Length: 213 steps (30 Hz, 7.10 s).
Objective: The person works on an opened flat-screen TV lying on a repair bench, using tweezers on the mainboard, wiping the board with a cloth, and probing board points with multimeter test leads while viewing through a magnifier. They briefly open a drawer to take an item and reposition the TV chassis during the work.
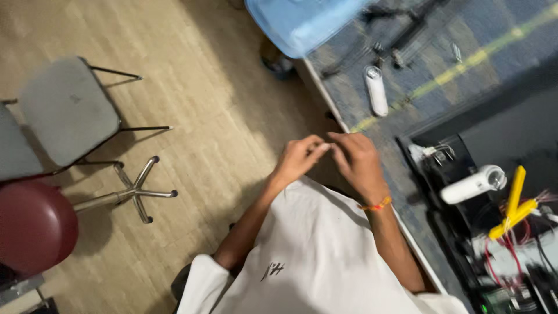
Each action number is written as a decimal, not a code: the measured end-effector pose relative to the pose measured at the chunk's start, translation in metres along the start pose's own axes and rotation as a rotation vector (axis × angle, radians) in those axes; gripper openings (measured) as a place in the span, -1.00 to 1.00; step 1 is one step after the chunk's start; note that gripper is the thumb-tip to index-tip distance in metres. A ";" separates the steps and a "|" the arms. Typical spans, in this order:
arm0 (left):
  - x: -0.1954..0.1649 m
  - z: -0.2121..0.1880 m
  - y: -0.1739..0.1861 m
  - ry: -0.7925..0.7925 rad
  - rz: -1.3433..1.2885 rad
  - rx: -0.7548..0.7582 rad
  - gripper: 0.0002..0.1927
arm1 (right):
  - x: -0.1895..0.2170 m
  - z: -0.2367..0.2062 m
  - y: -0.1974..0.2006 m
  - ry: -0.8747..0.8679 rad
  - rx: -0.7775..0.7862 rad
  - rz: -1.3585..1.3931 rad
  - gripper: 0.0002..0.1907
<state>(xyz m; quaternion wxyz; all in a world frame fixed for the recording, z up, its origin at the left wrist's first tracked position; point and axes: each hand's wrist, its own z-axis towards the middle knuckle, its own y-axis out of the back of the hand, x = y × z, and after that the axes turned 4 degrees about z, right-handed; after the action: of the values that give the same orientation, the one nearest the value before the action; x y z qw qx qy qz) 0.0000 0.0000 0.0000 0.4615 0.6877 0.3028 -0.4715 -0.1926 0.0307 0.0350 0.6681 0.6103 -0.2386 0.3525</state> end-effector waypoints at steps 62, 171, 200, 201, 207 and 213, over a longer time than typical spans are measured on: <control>0.347 0.572 0.718 -0.158 0.261 0.140 -0.71 | 0.092 0.712 -0.505 -0.797 -0.953 0.275 -0.87; -0.139 0.281 -0.435 -0.961 0.813 0.193 -0.58 | -0.153 -0.387 0.254 -0.645 -1.159 -0.226 -0.78; -0.118 0.282 -0.417 -0.854 0.840 0.266 -0.32 | -0.183 -0.363 0.255 -0.683 -1.057 -0.436 -0.82; -0.115 0.283 -0.415 -0.853 0.845 0.267 -0.31 | -0.183 -0.363 0.254 -0.682 -1.058 -0.440 -0.82; -0.099 0.294 -0.412 -0.906 0.895 0.236 -0.26 | -0.183 -0.361 0.255 -0.681 -1.052 -0.447 -0.81; -0.098 0.297 -0.413 -0.937 0.875 0.237 -0.27 | -0.182 -0.360 0.254 -0.685 -1.053 -0.442 -0.80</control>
<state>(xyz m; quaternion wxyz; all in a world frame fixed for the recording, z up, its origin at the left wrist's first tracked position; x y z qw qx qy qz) -0.4979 -0.1105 -0.0922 0.6151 0.5155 -0.2924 -0.5200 -0.5428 0.3538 0.0120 0.8198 0.3143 -0.4472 -0.1704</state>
